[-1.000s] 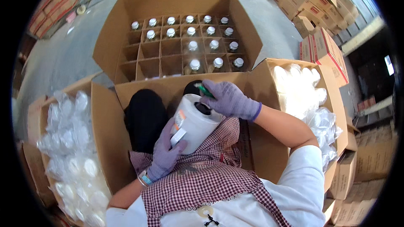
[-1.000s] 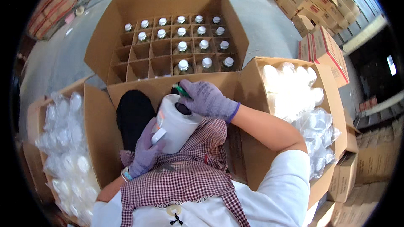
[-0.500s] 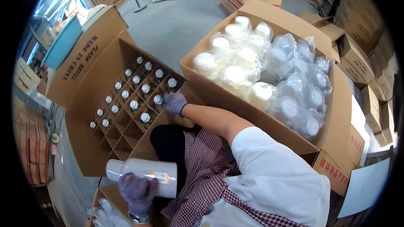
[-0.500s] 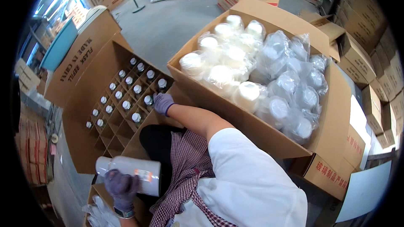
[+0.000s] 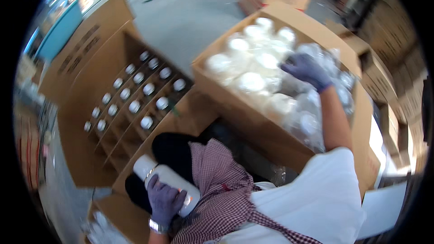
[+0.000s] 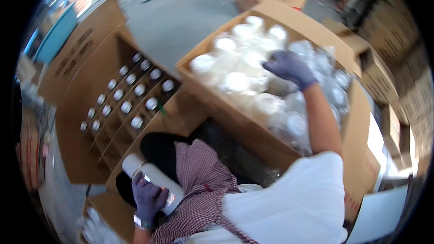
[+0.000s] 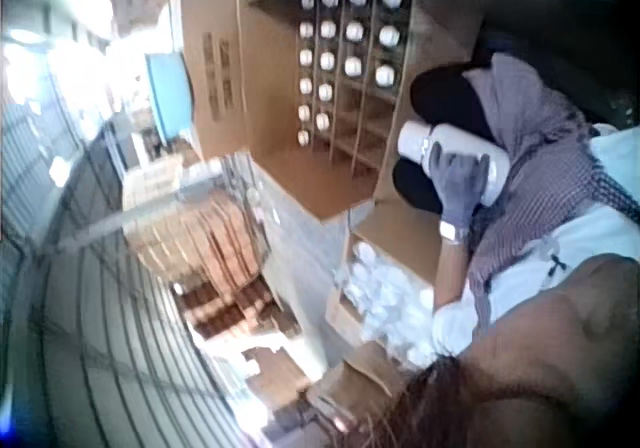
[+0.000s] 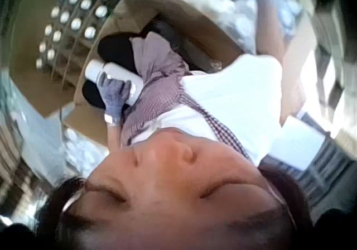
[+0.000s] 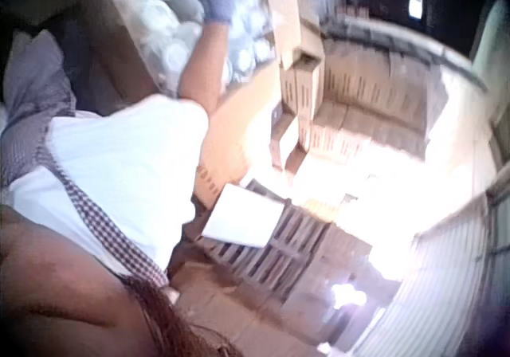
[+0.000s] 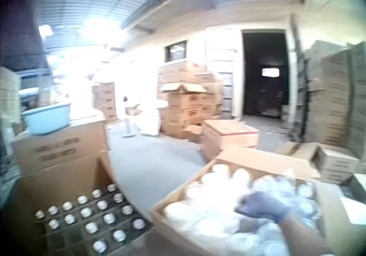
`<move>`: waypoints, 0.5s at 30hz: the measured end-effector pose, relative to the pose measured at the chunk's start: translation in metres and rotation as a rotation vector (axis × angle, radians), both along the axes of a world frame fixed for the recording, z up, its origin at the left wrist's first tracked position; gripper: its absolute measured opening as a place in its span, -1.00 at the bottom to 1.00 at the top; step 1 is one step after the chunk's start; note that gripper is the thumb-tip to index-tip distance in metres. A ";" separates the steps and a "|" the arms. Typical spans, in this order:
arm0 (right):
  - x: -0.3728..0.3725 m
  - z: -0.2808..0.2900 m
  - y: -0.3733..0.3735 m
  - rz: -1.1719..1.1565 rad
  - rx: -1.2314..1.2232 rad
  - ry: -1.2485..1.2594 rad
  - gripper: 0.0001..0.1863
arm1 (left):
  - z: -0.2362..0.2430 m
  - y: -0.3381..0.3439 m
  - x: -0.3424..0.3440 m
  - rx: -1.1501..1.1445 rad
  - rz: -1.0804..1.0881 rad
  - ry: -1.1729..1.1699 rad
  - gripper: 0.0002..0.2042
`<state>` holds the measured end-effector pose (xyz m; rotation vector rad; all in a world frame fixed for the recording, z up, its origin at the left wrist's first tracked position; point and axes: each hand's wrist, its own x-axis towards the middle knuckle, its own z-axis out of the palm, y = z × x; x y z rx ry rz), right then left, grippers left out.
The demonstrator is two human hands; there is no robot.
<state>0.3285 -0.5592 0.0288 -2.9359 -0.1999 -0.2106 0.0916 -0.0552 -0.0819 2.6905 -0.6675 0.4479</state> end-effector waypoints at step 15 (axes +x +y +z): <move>-0.049 -0.032 0.025 0.112 -0.344 0.289 -0.62 | 0.009 0.000 -0.005 0.008 0.043 0.105 -0.82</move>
